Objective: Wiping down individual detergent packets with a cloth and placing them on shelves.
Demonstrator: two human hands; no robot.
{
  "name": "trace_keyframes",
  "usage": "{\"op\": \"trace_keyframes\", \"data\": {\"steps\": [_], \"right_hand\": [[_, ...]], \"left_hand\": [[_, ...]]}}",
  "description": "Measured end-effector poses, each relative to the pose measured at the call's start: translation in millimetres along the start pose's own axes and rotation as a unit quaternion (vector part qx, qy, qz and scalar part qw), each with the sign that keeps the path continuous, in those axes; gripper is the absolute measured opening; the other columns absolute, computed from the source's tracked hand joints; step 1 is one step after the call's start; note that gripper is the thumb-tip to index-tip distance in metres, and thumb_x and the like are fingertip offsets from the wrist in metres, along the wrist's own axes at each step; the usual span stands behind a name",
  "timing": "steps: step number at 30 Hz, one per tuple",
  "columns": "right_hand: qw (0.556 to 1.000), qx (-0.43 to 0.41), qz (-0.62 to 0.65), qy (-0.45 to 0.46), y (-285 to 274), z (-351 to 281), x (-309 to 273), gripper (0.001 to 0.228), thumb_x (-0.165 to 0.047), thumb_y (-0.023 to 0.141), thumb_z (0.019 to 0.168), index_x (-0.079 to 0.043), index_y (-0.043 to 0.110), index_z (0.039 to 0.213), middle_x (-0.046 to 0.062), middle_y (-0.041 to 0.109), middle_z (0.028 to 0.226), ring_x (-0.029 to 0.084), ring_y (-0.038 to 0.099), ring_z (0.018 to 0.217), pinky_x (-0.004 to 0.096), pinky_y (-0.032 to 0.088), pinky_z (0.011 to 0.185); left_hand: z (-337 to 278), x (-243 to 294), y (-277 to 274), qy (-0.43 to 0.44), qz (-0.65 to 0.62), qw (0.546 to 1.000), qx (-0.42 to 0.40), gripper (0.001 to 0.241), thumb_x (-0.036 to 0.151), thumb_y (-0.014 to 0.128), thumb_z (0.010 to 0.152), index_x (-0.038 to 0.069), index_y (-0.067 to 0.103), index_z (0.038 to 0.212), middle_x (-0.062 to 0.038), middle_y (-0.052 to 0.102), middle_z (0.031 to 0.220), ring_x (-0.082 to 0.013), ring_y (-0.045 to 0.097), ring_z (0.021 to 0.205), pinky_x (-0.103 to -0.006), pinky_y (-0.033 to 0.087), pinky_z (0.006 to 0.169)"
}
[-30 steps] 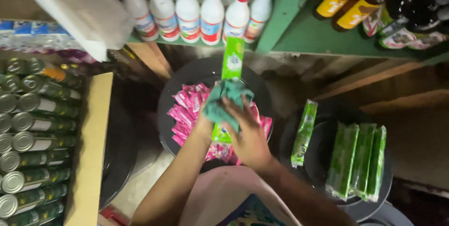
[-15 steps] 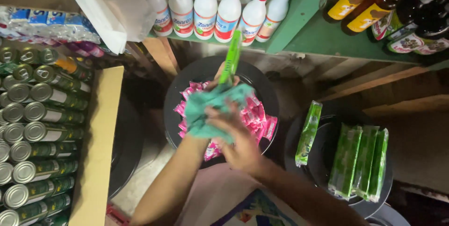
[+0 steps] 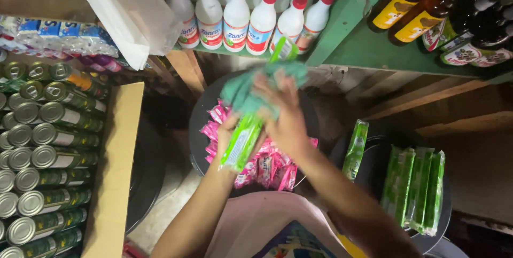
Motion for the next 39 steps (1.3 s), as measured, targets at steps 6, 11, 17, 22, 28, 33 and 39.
{"op": "trace_keyframes", "data": {"steps": [6, 11, 17, 22, 28, 33, 39], "right_hand": [[0.988, 0.110, -0.104, 0.039, -3, -14, -21, 0.049, -0.043, 0.046, 0.110, -0.024, 0.048, 0.156, 0.013, 0.033, 0.168, 0.039, 0.038, 0.150, 0.055, 0.033, 0.124], [0.994, 0.077, -0.047, 0.066, -20, -22, -2, 0.057, -0.021, 0.055, 0.105, -0.010, 0.038, 0.159, 0.013, 0.040, 0.163, 0.033, 0.054, 0.139, 0.051, 0.044, 0.117], [0.915, 0.244, 0.008, 0.321, -70, -27, 112, 0.061, -0.063, 0.058, 0.101, -0.011, 0.068, 0.132, 0.012, 0.071, 0.124, 0.026, 0.066, 0.114, 0.047, 0.049, 0.106], [0.797, 0.222, 0.462, 0.320, -95, -41, 101, 0.037, -0.047, 0.060, 0.103, -0.010, 0.059, 0.104, 0.002, 0.058, 0.096, 0.016, 0.056, 0.085, 0.036, 0.048, 0.079], [0.776, 0.270, 0.232, 0.521, -59, -75, 38, 0.049, -0.060, 0.077, 0.083, -0.014, 0.065, 0.074, 0.003, 0.058, 0.063, 0.014, 0.056, 0.054, 0.031, 0.049, 0.054], [0.905, 0.015, 0.175, 0.387, -43, -120, 62, 0.062, -0.025, 0.088, 0.078, -0.007, 0.070, 0.134, 0.015, 0.075, 0.121, 0.022, 0.066, 0.116, 0.039, 0.052, 0.103], [0.917, -0.154, 0.142, 0.338, -33, -115, -4, 0.090, -0.034, 0.096, 0.071, 0.005, 0.057, 0.142, 0.027, 0.066, 0.137, 0.037, 0.058, 0.132, 0.053, 0.043, 0.113]], "left_hand": [[39, 22, -115, -0.004, 0.023, 0.994, 0.105, 0.046, 0.026, 0.078, 0.089, -0.007, 0.065, 0.117, -0.027, 0.073, 0.106, -0.0392, 0.074, 0.087, -0.0548, 0.060, 0.086], [16, 23, -103, -0.006, 0.330, 0.940, 0.089, 0.034, 0.022, 0.079, 0.083, 0.011, 0.068, 0.113, -0.013, 0.076, 0.094, -0.0270, 0.071, 0.075, -0.0430, 0.057, 0.073], [-25, -9, -16, -0.040, 0.401, 0.903, -0.153, 0.094, 0.018, 0.070, 0.083, 0.017, 0.025, 0.165, -0.033, 0.023, 0.164, -0.0544, 0.036, 0.145, -0.0633, 0.042, 0.109], [-14, 10, -35, -0.031, 0.486, 0.857, -0.169, 0.079, 0.036, 0.068, 0.092, 0.012, 0.036, 0.160, -0.036, 0.038, 0.155, -0.0479, 0.053, 0.131, -0.0560, 0.051, 0.100], [-9, 2, -13, 0.113, 0.499, 0.852, -0.113, 0.071, 0.003, 0.067, 0.092, 0.010, 0.039, 0.157, -0.027, 0.049, 0.151, -0.0393, 0.064, 0.116, -0.0500, 0.053, 0.096], [-2, 2, -5, 0.170, 0.482, 0.854, -0.097, 0.087, 0.000, 0.069, 0.088, 0.006, 0.024, 0.162, -0.023, 0.036, 0.163, -0.0395, 0.061, 0.118, -0.0501, 0.052, 0.097], [2, -1, 8, 0.117, 0.373, 0.914, -0.111, 0.082, 0.008, 0.072, 0.090, 0.013, 0.032, 0.161, -0.009, 0.045, 0.159, -0.0275, 0.066, 0.102, -0.0447, 0.058, 0.085]]}}
Point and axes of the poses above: each hand's wrist, its own z-axis towards the middle knuckle, its own y-axis out of the palm, x = y × z, the point moved 2 cm from there along z, towards the middle knuckle
